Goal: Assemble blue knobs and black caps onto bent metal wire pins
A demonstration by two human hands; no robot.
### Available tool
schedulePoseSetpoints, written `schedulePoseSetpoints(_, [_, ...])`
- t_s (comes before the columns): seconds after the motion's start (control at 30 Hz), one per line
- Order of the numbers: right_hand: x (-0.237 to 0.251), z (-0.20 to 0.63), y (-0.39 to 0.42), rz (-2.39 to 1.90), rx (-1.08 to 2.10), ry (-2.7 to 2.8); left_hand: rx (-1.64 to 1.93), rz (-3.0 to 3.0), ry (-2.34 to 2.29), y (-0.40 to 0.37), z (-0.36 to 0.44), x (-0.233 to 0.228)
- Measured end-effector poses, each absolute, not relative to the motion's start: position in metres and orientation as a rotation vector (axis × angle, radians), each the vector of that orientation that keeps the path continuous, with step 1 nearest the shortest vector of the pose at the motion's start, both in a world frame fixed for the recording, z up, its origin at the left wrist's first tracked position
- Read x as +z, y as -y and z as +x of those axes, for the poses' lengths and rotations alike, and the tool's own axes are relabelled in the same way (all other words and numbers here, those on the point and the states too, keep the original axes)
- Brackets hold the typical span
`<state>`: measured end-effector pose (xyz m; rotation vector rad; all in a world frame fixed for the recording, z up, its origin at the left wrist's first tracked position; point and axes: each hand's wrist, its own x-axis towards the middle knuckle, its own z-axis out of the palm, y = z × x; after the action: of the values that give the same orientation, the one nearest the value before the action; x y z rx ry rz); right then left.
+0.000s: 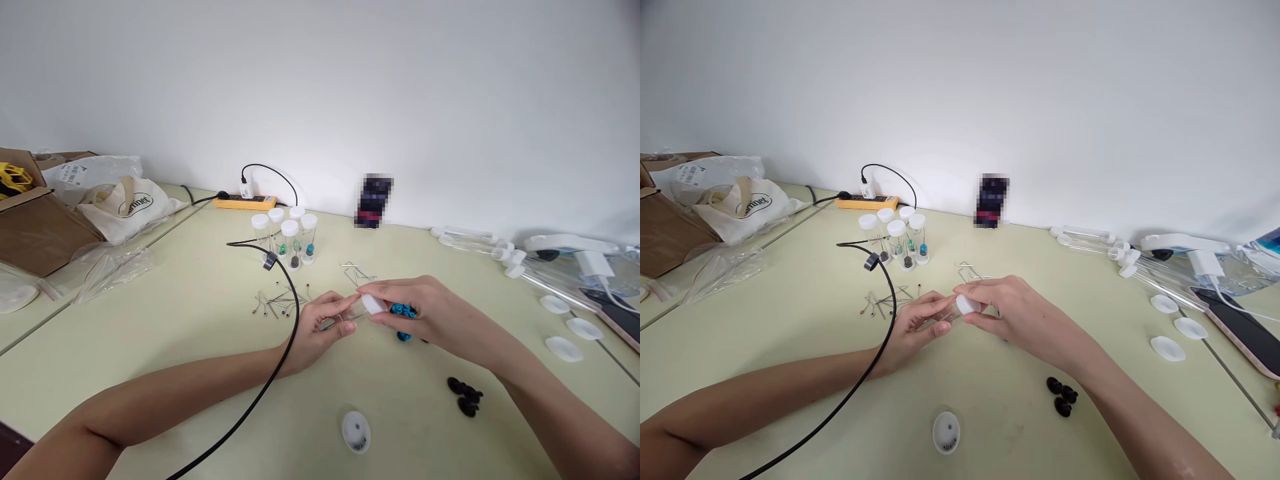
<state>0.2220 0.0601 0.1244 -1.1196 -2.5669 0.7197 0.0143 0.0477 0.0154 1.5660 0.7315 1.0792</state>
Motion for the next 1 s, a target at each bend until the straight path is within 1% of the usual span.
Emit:
schedulePoseSetpoints(0.17, [0.119, 0.214, -0.058, -1.143, 0.685, 2.467, 1.126, 1.506, -0.752, -0.044, 0.01, 0.021])
schedulePoseSetpoints(0.3, [0.124, 0.204, -0.059, -1.129, 0.67, 2.299, 1.343, 1.367, -0.703, -0.028, -0.008, 0.026])
schedulePoseSetpoints(0.43, [0.129, 0.191, -0.076, -1.159, 0.559, 2.148, 1.578, 0.952, -0.595, -0.01, -0.038, 0.039])
schedulePoseSetpoints(0.6, [0.123, 0.165, -0.11, -1.209, 0.406, 2.193, 1.941, 0.234, -0.637, -0.003, -0.082, 0.064])
schedulePoseSetpoints(0.7, [0.117, 0.151, -0.128, -1.185, 0.252, 2.235, 2.096, 0.009, -0.578, -0.002, -0.1, 0.067])
schedulePoseSetpoints(0.83, [0.111, 0.139, -0.143, -1.15, 0.148, 2.29, 2.124, -0.042, -0.58, -0.001, -0.102, 0.068])
schedulePoseSetpoints(1.0, [0.102, 0.133, -0.15, -1.098, 0.088, 2.348, 2.032, 0.231, -0.641, -0.01, -0.084, 0.081])
